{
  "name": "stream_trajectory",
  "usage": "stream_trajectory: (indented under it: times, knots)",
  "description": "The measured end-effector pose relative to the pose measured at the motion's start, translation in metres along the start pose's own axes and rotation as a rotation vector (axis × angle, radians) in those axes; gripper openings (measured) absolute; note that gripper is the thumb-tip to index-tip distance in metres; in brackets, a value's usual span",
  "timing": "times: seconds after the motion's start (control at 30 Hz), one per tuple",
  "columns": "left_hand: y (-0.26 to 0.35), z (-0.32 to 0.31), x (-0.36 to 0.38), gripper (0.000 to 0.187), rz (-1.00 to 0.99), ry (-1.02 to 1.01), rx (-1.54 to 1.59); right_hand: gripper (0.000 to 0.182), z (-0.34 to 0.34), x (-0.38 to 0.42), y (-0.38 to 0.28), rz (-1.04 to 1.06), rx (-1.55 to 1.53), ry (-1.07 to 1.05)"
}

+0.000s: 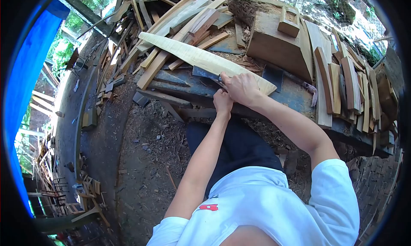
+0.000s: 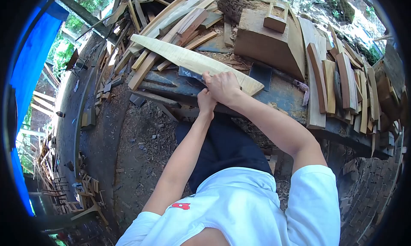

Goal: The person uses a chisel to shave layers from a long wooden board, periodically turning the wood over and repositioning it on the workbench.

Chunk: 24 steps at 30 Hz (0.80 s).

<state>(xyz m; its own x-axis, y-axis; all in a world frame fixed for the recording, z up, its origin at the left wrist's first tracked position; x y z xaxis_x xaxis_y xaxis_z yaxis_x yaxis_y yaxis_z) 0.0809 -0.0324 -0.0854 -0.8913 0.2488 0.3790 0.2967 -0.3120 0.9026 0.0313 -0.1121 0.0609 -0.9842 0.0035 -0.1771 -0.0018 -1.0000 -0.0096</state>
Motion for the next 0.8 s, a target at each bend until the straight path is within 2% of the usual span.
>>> stream_trajectory:
  times: [0.03,0.1,0.27,0.43,0.6,0.7,0.8]
  knots:
    - [0.010,0.001,0.010,0.029,-0.002,0.000,0.006,0.034,0.002,0.001,0.003,0.017,0.014,-0.042]
    - [0.021,-0.007,0.020,0.032,0.014,-0.131,0.263,0.035,0.019,0.033,0.019,-0.034,-0.045,-0.055]
    - [0.024,-0.007,0.020,0.031,0.000,-0.146,0.296,0.035,0.041,0.100,0.046,-0.192,-0.101,-0.210]
    - [0.026,-0.008,0.020,0.030,-0.005,-0.162,0.226,0.037,0.018,0.043,0.048,-0.183,-0.221,-0.088]
    - [0.025,-0.008,0.021,0.034,0.000,-0.189,0.250,0.038,0.005,-0.024,0.051,-0.209,-0.251,-0.156]
    - [0.028,-0.007,0.024,0.032,0.019,-0.171,0.197,0.038,0.006,0.012,0.055,-0.173,-0.276,-0.059]
    - [0.025,-0.010,0.021,0.029,-0.010,-0.177,0.251,0.037,0.020,0.068,0.054,-0.154,-0.262,-0.120]
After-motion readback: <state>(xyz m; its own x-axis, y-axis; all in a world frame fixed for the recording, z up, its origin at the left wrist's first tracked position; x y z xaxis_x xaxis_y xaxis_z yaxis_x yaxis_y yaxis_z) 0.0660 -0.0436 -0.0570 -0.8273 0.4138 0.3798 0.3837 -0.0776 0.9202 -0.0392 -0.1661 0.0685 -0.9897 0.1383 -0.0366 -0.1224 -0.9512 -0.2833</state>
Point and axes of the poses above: each hand's wrist, its own x-axis away from the middle knuckle, its own z-axis out of the back of the hand, y = z × x, the point moved 9 cm from there along -x, towards the middle knuckle, and after that the axes turned 6 degrees about z, right-handed, at the moved point
